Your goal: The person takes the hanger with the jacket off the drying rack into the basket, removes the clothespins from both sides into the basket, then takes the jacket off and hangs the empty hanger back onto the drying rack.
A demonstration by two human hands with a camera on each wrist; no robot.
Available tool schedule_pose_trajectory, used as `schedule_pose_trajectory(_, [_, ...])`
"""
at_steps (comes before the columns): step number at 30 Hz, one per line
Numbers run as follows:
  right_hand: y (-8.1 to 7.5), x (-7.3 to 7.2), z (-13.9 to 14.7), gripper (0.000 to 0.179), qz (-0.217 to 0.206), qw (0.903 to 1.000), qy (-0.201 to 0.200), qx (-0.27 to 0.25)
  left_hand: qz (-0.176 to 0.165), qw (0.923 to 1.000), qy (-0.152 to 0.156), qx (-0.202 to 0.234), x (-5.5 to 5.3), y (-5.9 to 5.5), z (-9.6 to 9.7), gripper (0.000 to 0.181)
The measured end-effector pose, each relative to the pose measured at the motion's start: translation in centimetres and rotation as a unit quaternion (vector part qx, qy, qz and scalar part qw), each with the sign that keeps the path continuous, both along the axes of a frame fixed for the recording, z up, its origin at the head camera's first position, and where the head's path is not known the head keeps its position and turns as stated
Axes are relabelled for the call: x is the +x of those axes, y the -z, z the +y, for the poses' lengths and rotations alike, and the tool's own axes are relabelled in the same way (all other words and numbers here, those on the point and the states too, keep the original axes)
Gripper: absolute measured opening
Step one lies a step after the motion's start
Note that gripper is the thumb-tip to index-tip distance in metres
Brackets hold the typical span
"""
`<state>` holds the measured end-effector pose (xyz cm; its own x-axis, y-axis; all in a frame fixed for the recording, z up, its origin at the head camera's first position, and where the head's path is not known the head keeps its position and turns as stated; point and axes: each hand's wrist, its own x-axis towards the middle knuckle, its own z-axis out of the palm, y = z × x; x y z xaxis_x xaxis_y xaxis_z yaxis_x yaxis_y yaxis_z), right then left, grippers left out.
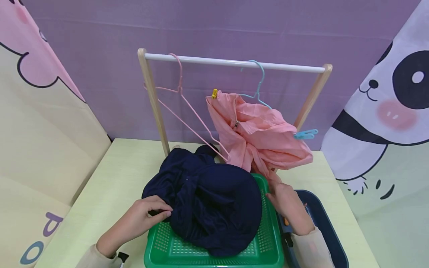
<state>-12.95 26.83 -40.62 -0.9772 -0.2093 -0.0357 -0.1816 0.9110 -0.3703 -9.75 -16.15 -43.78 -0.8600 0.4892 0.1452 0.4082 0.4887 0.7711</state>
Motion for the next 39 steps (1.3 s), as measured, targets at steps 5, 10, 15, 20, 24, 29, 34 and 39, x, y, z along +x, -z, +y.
schedule_pose_trajectory(5, [0.7, 0.3, 0.5, 0.038, -0.030, 0.9976, 0.023, -0.058, 0.002, 1.0000, 0.001, 0.003, 0.0, 0.0, -0.1, 0.013])
schedule_pose_trajectory(10, [1.1, 0.5, 0.8, 0.040, -0.049, 0.9914, 0.039, -0.115, 0.000, 1.0000, 0.003, -0.009, -0.5, -0.6, -0.3, 0.014])
schedule_pose_trajectory(15, [1.1, 0.6, 0.9, 0.046, -0.041, 0.9923, 0.032, -0.112, 0.044, 0.9986, -0.027, -0.005, -2.3, -2.3, -0.7, 0.016])
schedule_pose_trajectory(20, [1.0, 0.8, 0.9, 0.049, -0.056, 0.9906, 0.041, -0.118, 0.082, 0.9948, -0.059, -0.013, -6.2, -3.3, -0.7, 0.025])
schedule_pose_trajectory(24, [1.0, 0.9, 1.0, 0.049, -0.069, 0.9885, 0.048, -0.125, 0.059, 0.9949, -0.055, -0.060, -9.3, -3.0, -0.6, 0.040])
schedule_pose_trajectory(29, [1.0, 0.6, 1.1, 0.048, -0.077, 0.9857, 0.044, -0.143, 0.038, 0.9934, -0.038, -0.101, -11.3, -2.4, -0.4, 0.048])
schedule_pose_trajectory(34, [1.0, 0.3, 1.0, 0.047, -0.071, 0.9862, 0.032, -0.146, 0.037, 0.9935, -0.032, -0.103, -11.9, -2.1, -0.2, 0.039])
schedule_pose_trajectory(39, [1.0, 0.3, 0.7, 0.048, -0.070, 0.9874, 0.033, -0.138, 0.036, 0.9937, -0.036, -0.100, -11.8, -1.9, -0.1, 0.026])
